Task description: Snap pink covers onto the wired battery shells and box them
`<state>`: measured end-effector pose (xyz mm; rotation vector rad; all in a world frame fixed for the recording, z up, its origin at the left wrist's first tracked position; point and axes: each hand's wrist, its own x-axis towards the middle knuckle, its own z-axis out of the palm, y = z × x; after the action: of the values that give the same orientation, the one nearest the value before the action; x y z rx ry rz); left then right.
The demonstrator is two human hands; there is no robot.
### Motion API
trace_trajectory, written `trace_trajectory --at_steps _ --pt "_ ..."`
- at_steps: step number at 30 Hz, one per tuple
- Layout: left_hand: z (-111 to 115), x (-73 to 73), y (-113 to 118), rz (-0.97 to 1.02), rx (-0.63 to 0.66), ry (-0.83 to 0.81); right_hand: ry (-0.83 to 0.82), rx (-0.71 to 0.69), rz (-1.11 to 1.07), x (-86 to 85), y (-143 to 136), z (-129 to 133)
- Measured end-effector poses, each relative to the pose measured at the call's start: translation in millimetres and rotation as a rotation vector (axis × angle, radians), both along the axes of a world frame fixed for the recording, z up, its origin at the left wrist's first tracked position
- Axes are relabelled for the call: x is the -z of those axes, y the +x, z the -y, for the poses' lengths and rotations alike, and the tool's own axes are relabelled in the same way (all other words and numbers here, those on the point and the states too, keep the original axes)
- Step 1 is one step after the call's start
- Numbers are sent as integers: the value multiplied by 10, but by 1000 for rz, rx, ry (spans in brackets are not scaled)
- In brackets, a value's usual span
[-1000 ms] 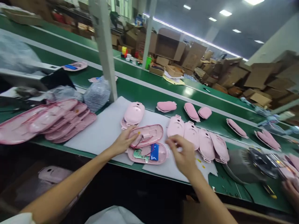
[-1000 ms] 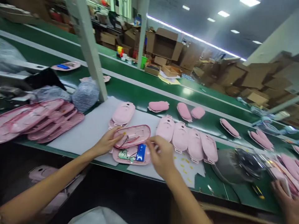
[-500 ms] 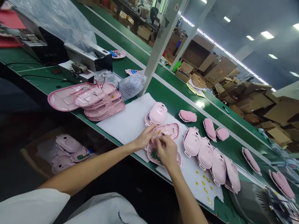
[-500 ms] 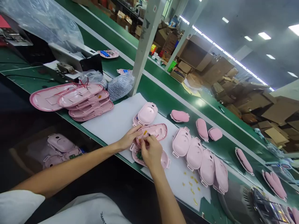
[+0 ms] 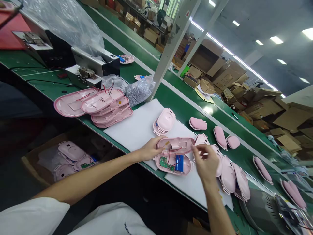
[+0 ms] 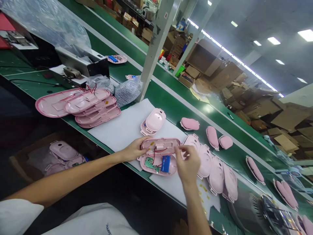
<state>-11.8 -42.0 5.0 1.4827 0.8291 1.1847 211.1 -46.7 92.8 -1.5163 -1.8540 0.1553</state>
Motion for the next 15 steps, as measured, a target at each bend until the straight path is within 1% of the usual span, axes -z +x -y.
trace_trajectory --at_steps 1,2,3,4,6,8,10,12,13,15 --pt "19 -17 -34 -71 46 53 42 -36 77 -98 95 42" --pt "36 -44 -72 -144 111 115 27 -110 177 -166 163 83" --pt "49 -82 -110 -211 196 185 -40 -211 287 -192 201 117" --pt "57 -130 -148 -268 291 251 -144 -320 390 -171 208 140" --pt "66 -252 -214 -360 432 364 -357 -493 532 -12 147 132" --pt "72 -387 -272 -464 484 436 -463 -570 579 220 42 68" --pt "71 -503 -343 -591 486 457 -486 -596 564 410 -31 4" --pt "39 -585 -452 -696 435 421 -458 -592 515 491 -25 -29" --pt "3 -615 -520 -728 370 386 -439 -581 484 490 7 -45" --pt "-114 -657 -666 -739 170 310 -396 -508 411 432 99 -149"
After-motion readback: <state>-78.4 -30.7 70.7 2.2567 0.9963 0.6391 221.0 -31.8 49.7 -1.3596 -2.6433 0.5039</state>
